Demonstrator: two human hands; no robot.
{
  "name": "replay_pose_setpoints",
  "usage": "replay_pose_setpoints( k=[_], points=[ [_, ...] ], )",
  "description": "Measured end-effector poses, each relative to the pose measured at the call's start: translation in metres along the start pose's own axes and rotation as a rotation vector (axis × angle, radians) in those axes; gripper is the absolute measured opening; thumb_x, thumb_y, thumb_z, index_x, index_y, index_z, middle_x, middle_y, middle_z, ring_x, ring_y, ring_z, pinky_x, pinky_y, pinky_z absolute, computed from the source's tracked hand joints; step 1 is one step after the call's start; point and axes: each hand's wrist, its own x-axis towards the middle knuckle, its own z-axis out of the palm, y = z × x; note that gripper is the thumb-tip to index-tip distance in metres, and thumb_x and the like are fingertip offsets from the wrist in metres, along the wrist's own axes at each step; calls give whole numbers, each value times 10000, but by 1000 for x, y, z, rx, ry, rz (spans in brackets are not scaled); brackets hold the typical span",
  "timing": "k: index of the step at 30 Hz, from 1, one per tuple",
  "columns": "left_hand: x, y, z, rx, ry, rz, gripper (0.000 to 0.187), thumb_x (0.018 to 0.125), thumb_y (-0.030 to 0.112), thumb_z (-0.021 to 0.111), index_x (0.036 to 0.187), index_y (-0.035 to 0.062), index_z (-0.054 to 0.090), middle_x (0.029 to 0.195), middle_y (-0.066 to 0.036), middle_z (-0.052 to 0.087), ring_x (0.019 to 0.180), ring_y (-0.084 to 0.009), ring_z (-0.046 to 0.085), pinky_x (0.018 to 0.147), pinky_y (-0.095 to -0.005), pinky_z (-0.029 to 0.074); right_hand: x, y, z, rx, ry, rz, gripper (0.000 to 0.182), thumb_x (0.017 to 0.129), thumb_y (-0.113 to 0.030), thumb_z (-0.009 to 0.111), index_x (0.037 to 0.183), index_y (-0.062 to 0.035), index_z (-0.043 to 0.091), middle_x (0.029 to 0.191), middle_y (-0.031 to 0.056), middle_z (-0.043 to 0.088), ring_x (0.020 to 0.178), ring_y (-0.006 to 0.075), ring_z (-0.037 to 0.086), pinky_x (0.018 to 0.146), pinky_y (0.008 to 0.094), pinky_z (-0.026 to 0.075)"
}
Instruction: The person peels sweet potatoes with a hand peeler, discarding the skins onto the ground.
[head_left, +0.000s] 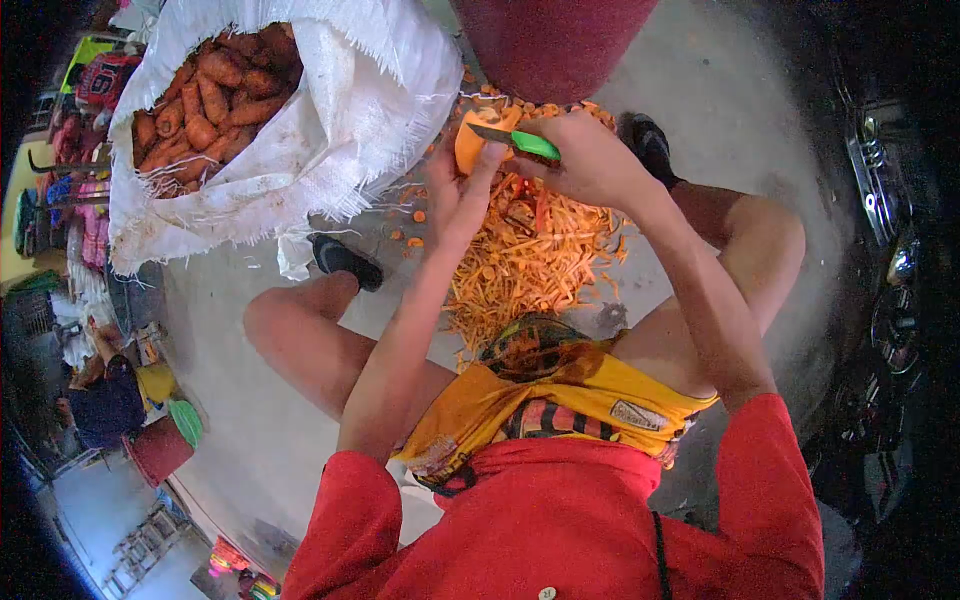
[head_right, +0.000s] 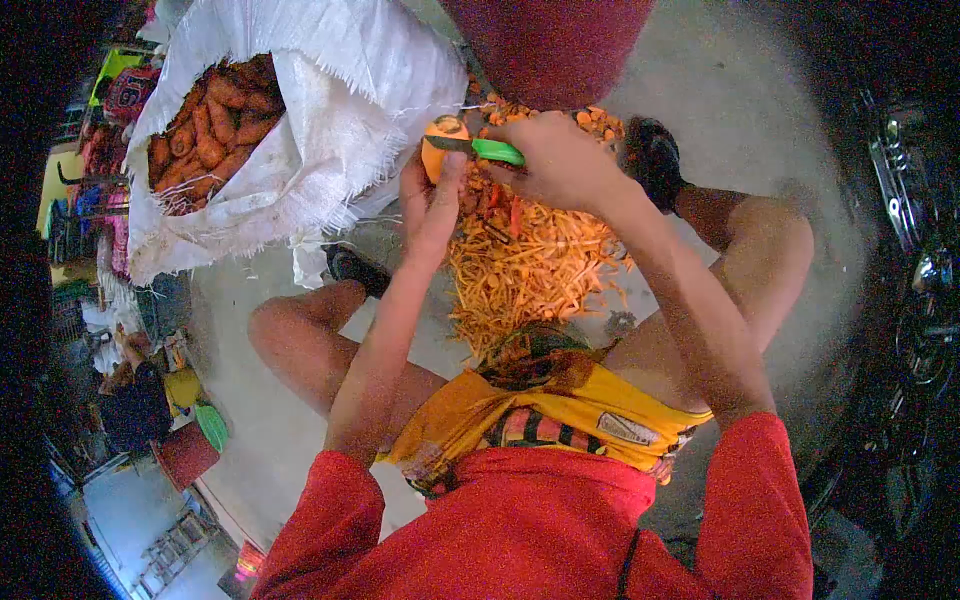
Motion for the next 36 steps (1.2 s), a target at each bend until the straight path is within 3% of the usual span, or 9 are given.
replay_pose_setpoints(
  k=[16, 18, 22, 24, 27, 28, 32, 35, 36],
  points=[
    [-8, 16, -22, 350, -140, 139, 351, 1030, 349, 645, 1111, 8, 639, 832, 14, 627, 712, -71, 523, 619, -252, 424, 13, 69, 40, -116, -198, 221, 359, 959, -375, 646, 1157, -83, 711, 1014, 238, 720, 972, 416, 702, 863, 517, 559],
    [-21, 23, -21, 8, -215, -10, 527, 960, 474, 729, 1178, -4, 691, 993, -87, 716, 903, -172, 681, 805, -316, 534, 7, 105, 35, -238, -271, 376, 411, 983, -430, 608, 1185, -86, 707, 1089, 239, 719, 1038, 408, 696, 906, 516, 551],
    [-24, 1, -44, 243, -263, -280, 575, 955, 569, 692, 1116, 17, 693, 926, -49, 694, 823, -137, 667, 727, -277, 528, -4, 123, 6, -270, -329, 331, 565, 917, -516, 677, 1082, 24, 690, 1073, 287, 701, 1034, 435, 680, 893, 520, 526],
    [-13, 14, -43, 571, -876, -707, 692, 927, 699, 632, 1064, 22, 681, 878, -55, 695, 746, -152, 660, 679, -315, 529, -7, 128, 12, -371, -321, 386, 591, 889, -533, 698, 1096, 21, 695, 1109, 278, 701, 1075, 418, 681, 924, 495, 535],
    [11, 18, -31, 830, -1066, -640, 673, 905, 731, 634, 831, 64, 673, 664, 25, 563, 603, -93, 522, 539, -297, 416, -4, 127, 23, -392, -299, 460, 583, 873, -511, 712, 1110, 22, 697, 1117, 268, 706, 1095, 406, 680, 941, 478, 539],
    [26, 37, -22, 697, -987, -555, 716, 881, 775, 619, 752, 71, 651, 648, 33, 552, 581, -111, 518, 521, -330, 409, -3, 124, 23, -338, -313, 523, 570, 867, -488, 718, 1115, 24, 696, 1115, 264, 710, 1098, 401, 679, 946, 472, 540],
    [99, 128, 23, -104, -546, -317, 423, 1077, 462, 521, 1198, 92, 686, 923, -9, 716, 691, -66, 629, 547, -223, 433, -3, 93, 8, -341, -416, 417, 574, 903, -454, 705, 1268, -13, 654, 1197, 232, 704, 1150, 378, 666, 993, 509, 522],
    [121, 178, 20, -160, -291, -50, 361, 1054, 371, 600, 1266, 87, 670, 1006, -19, 744, 816, -82, 667, 706, -242, 505, 3, 108, 15, -314, -476, 471, 621, 881, -485, 720, 1278, -12, 653, 1304, 212, 662, 1241, 389, 608, 1058, 480, 477],
    [120, 181, 8, -89, -238, 25, 337, 1040, 346, 621, 1252, 94, 686, 1005, -15, 743, 828, -82, 671, 709, -241, 505, -13, 129, 28, -354, -175, 251, 512, 892, -483, 701, 1012, 14, 712, 1053, 230, 712, 1041, 418, 660, 926, 499, 511]
  ],
)
